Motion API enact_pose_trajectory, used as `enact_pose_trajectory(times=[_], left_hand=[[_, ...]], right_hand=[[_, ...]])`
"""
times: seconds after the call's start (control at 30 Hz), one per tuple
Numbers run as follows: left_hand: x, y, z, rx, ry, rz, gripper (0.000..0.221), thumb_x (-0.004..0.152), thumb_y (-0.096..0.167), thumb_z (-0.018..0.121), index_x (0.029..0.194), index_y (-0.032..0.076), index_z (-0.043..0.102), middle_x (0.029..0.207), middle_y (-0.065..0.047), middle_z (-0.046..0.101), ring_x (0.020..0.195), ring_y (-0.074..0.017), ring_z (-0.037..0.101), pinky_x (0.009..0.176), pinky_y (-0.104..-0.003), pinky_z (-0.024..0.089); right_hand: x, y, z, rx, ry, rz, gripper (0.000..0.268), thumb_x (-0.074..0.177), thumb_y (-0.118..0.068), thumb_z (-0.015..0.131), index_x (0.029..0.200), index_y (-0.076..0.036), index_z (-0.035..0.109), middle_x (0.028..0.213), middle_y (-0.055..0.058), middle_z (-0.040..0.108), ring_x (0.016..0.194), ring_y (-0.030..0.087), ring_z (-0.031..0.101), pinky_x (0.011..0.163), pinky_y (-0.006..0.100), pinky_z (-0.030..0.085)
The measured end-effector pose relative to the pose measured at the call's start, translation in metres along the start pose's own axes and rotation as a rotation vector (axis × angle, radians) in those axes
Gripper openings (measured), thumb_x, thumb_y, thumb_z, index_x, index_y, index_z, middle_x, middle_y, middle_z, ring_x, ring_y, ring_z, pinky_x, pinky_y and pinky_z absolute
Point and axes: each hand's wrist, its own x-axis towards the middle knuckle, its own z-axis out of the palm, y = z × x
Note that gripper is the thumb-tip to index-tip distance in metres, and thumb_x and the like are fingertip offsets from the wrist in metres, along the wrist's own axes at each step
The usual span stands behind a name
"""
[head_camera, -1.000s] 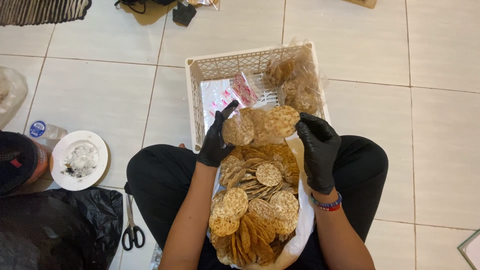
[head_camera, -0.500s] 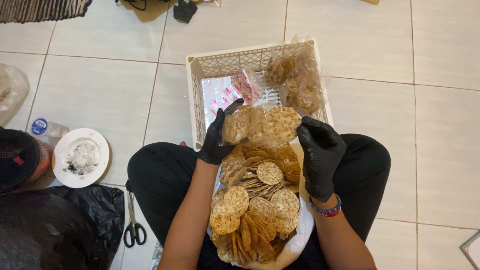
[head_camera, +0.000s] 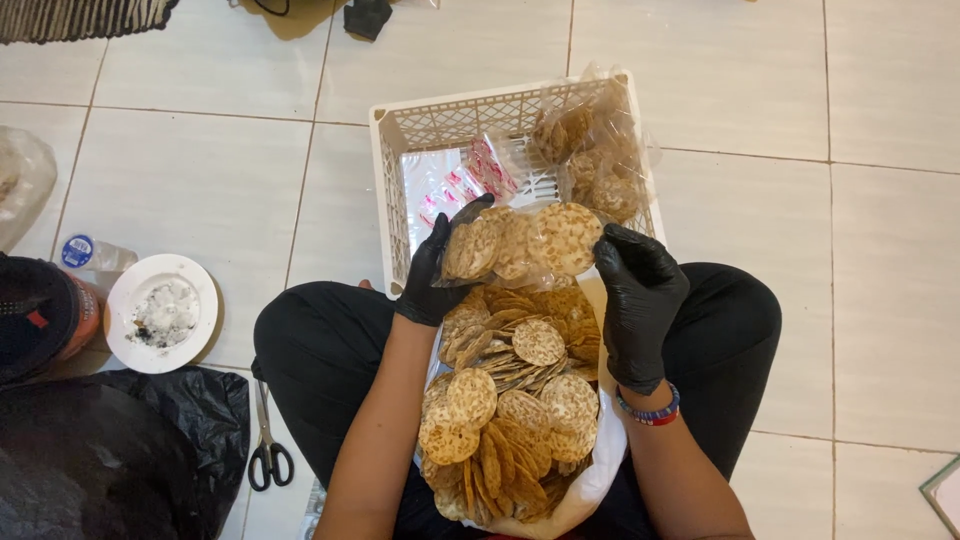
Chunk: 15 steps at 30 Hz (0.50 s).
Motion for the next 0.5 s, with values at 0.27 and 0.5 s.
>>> enact_pose_trajectory(times=[0.27,0.5], left_hand=[[0.001,-0.002,0.004,0.031,0.015,-0.023,0.068,0.100,0.054,0.054,0.152,0.011,0.048,0.136,-0.026,0.062,0.115,-0.0466,0.065,0.083,-0.065,0.060],[-0.010,0.005,0.025,0.205,0.066,0.019,0.070,0.098,0.057,0.054,0.151,0.013,0.049,0.131,-0.022,0.066,0.112,-0.0389,0.069,0.090,-0.057,0.060]], right_hand=[[0.002,0.003,0.001,0.074,-0.067,0.120,0.024,0.086,-0.005,0.085,0.108,-0.003,0.076,0.095,0.017,0.076,0.079,0.017,0.071,0.065,0.029,0.056],[0.001,-0.008,0.007,0.021,-0.076,0.127,0.025,0.084,-0.004,0.086,0.108,-0.004,0.076,0.095,0.015,0.076,0.080,0.016,0.069,0.067,0.028,0.054]])
